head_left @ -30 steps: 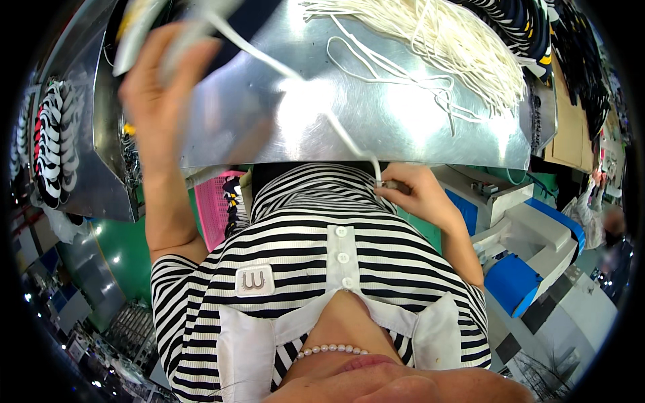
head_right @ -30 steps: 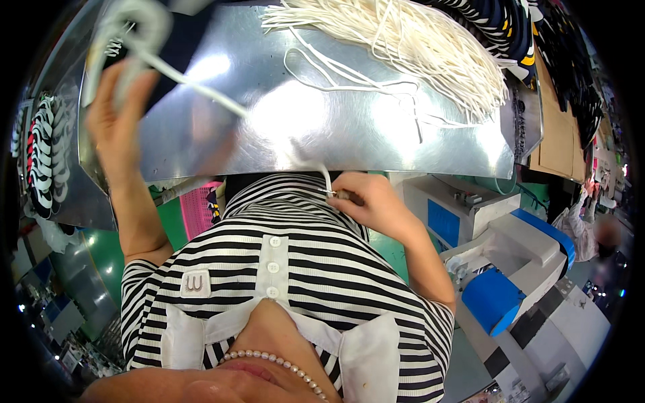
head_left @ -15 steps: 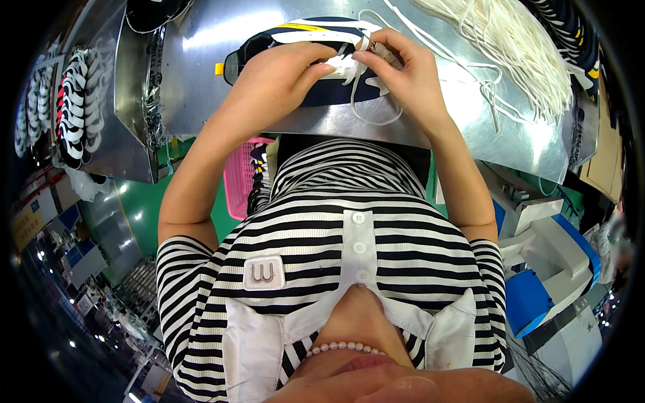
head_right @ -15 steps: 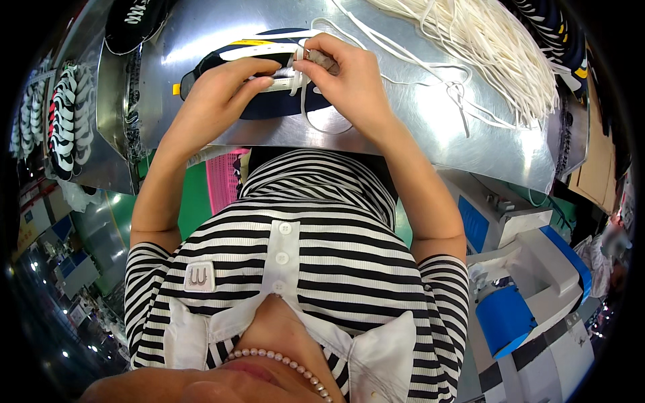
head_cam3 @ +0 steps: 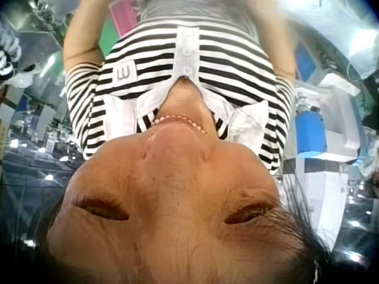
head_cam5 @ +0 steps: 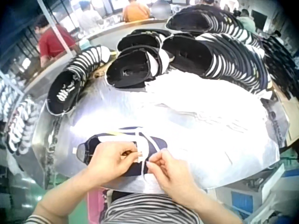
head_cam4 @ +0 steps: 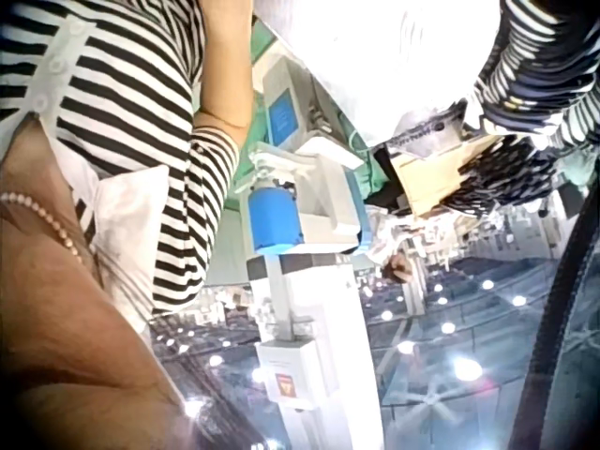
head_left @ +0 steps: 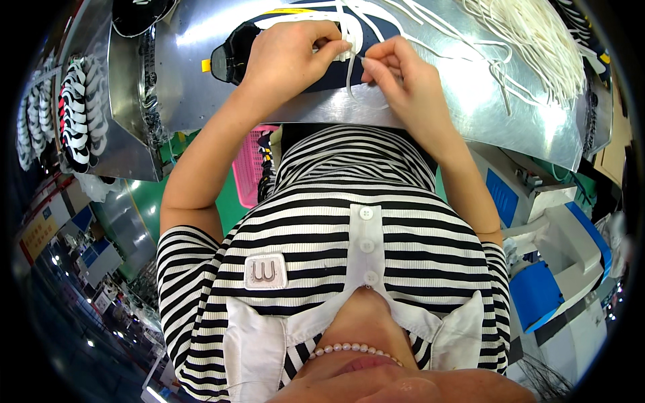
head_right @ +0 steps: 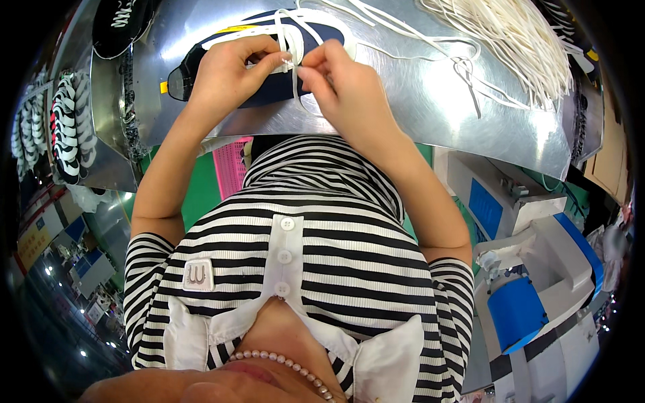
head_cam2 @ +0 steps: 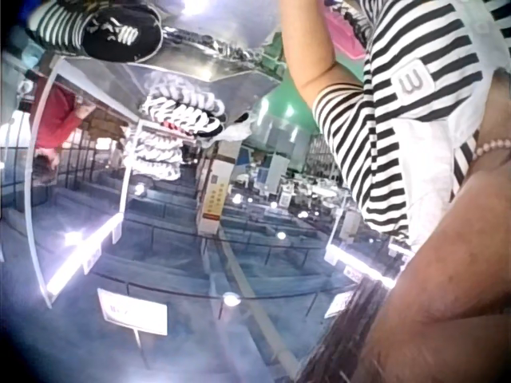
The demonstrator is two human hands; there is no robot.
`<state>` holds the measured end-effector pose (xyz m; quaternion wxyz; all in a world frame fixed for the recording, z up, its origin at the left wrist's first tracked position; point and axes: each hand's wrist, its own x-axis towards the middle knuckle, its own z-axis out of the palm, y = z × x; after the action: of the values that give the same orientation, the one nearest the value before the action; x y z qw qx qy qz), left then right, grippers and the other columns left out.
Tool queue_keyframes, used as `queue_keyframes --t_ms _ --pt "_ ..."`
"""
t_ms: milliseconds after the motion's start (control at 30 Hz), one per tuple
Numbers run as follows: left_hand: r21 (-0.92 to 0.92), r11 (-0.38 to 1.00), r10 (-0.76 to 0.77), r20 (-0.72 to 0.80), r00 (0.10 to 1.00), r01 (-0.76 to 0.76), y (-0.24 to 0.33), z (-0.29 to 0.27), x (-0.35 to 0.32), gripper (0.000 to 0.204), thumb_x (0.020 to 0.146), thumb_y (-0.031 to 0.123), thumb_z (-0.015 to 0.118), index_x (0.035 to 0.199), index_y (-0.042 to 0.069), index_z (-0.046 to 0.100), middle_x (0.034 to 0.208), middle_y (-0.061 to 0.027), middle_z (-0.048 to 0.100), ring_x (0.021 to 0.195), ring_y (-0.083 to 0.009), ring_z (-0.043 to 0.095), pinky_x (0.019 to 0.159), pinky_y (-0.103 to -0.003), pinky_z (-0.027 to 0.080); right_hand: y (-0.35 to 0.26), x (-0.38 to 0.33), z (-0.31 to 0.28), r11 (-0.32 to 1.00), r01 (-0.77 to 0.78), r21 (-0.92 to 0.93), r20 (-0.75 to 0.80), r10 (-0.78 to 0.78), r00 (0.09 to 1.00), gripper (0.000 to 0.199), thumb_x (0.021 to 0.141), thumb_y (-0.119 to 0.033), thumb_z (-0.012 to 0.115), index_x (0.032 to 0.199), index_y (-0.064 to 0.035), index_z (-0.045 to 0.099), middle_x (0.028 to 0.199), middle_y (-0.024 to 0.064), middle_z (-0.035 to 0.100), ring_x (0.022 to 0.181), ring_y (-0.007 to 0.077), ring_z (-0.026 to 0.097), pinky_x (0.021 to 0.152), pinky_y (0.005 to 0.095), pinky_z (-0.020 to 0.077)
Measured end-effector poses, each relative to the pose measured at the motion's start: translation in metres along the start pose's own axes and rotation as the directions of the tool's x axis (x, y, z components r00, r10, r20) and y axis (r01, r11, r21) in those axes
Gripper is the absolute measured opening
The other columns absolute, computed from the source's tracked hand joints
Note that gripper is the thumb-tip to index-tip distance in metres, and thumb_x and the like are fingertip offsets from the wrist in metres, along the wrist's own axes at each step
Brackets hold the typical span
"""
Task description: The person threads white shoelaces through the eyelets of a blue and white sneaker on a metal workbench. They pull the laces through each eyelet, adjust the tension, and continue the process across multiple shoes in a factory setting.
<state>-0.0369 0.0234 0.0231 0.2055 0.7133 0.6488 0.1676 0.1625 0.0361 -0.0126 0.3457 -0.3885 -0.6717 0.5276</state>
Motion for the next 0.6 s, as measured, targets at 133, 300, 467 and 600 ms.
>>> queue_keyframes --t_ms 133,300,467,600 --pt "-0.029 1.0 0.008 -0.006 1.0 -0.008 -0.003 0.0 0.002 0.023 0.089 0.026 0.07 0.089 0.003 0.07 0.071 -0.0082 0.066 0.063 -0.0151 0.061 0.061 -0.028 0.047 0.006 -0.007 0.003 0.996 0.04 -0.08 -0.01 -0.041 0.999 0.014 0.091 -0.011 0.067 0.094 -0.0008 0.059 0.076 0.0116 0.071 0.068 0.0256 0.07 0.062 0.032 0.0533" --pt "-0.02 1.0 -0.004 0.005 1.0 0.004 -0.001 0.001 0.004 0.023 0.089 0.026 0.071 0.089 0.003 0.07 0.07 -0.0079 0.065 0.062 -0.016 0.061 0.061 -0.029 0.047 0.006 -0.001 0.004 0.987 0.036 -0.155 -0.005 -0.038 0.999 0.015 0.09 -0.012 0.067 0.094 -0.0009 0.059 0.075 0.0118 0.07 0.066 0.0276 0.069 0.061 0.0337 0.0527" --pt "-0.093 0.995 0.049 0.078 0.996 -0.042 -0.007 -0.004 0.004 0.023 0.089 0.024 0.071 0.094 0.002 0.07 0.078 -0.0085 0.068 0.071 -0.0178 0.065 0.068 -0.03 0.05 0.004 0.001 0.005 0.974 0.011 -0.227 -0.027 -0.017 0.999 0.016 0.09 -0.015 0.068 0.094 -0.0019 0.059 0.073 0.0104 0.069 0.064 0.0295 0.067 0.06 0.0373 0.0523" --pt "-0.129 0.991 0.048 0.075 0.996 -0.038 -0.006 -0.005 0.004 0.02 0.089 0.02 0.07 0.098 0.002 0.07 0.086 -0.0091 0.07 0.08 -0.0196 0.066 0.076 -0.03 0.051 0.005 0.002 0.007 0.934 0.051 -0.355 -0.037 -0.069 0.997 0.017 0.09 -0.016 0.067 0.095 -0.0037 0.058 0.072 0.0099 0.067 0.064 0.0304 0.066 0.059 0.0389 0.0514"
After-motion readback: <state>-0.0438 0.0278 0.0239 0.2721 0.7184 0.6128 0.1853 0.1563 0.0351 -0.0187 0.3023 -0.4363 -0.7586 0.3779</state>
